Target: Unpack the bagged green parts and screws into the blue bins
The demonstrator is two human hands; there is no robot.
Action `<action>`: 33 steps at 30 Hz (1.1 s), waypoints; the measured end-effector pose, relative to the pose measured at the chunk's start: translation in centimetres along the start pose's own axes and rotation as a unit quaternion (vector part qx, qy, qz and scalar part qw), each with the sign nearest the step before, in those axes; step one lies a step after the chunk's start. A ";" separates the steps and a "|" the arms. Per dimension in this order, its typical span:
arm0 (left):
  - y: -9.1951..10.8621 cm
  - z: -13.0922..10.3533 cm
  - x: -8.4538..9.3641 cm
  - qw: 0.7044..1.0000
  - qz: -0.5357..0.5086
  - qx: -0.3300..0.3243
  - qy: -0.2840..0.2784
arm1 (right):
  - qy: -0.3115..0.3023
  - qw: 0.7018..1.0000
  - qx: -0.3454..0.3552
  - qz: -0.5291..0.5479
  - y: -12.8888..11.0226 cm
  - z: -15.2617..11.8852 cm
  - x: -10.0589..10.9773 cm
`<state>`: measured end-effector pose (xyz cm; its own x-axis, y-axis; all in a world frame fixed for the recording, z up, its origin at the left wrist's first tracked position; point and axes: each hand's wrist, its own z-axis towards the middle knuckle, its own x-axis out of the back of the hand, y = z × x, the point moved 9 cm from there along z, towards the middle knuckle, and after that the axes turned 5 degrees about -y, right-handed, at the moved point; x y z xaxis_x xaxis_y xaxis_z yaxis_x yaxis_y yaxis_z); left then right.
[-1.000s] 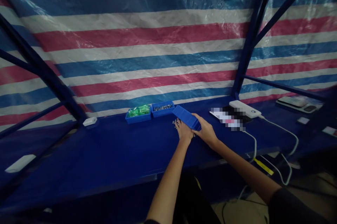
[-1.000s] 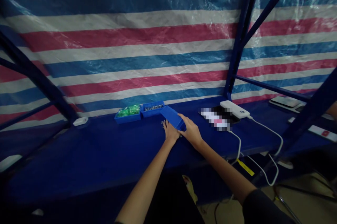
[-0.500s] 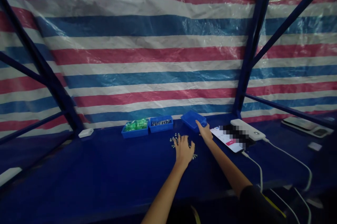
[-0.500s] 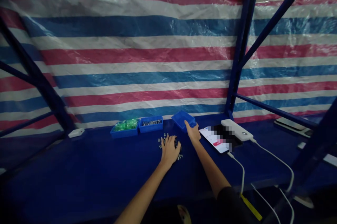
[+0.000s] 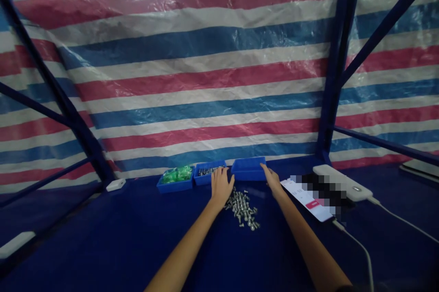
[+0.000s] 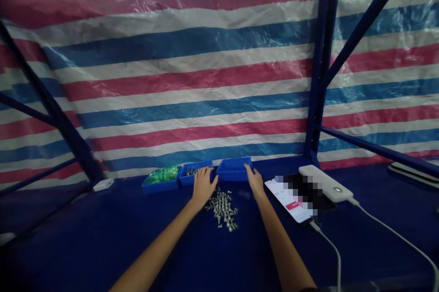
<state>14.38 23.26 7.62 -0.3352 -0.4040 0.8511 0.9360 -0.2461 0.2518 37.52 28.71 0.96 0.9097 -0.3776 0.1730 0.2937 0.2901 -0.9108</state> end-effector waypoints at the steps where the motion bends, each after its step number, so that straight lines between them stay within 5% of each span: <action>1: -0.3 0.7 -0.7 0.999 0.029 0.007 -0.019 | 0.004 1.000 -0.020 -0.004 0.3 -0.2 -0.1; 5: -0.8 1.9 -2.3 0.994 0.084 0.027 -0.057 | 0.037 0.992 -0.075 -0.096 0.2 -1.4 -0.1; 11: -2.8 3.2 -2.9 0.982 0.081 0.091 -0.146 | -0.068 0.973 0.021 -0.219 -2.5 -2.5 -1.7; 16: -2.7 2.6 -2.7 0.978 0.075 0.080 -0.175 | -0.053 0.977 0.035 -0.206 -2.5 -2.7 -1.2; 23: -2.7 0.4 2.0 0.993 0.024 0.078 -0.088 | -0.058 0.979 0.028 -0.193 -2.2 -3.6 -1.1; 26: -2.7 -0.8 4.7 0.996 0.000 0.070 -0.050 | 0.025 0.983 0.051 -0.176 -4.9 -5.0 0.4; 29: -2.3 -3.3 6.9 0.999 -0.022 0.044 -0.021 | 0.063 0.995 0.063 -0.041 -8.0 -8.1 0.5; 31: -2.0 -5.6 7.8 0.999 -0.038 0.025 -0.006 | -0.021 0.994 -0.018 0.108 -8.3 -10.7 -2.0; 33: -1.5 -8.2 8.3 0.998 -0.060 -0.006 0.011 | -0.137 0.950 -0.157 0.231 -7.7 -14.4 -5.9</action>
<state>9.26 13.05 10.55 -0.4466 -0.3897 0.8054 0.8880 -0.3038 0.3453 25.66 16.06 1.57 0.9753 -0.0184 -0.2203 -0.2183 0.0762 -0.9729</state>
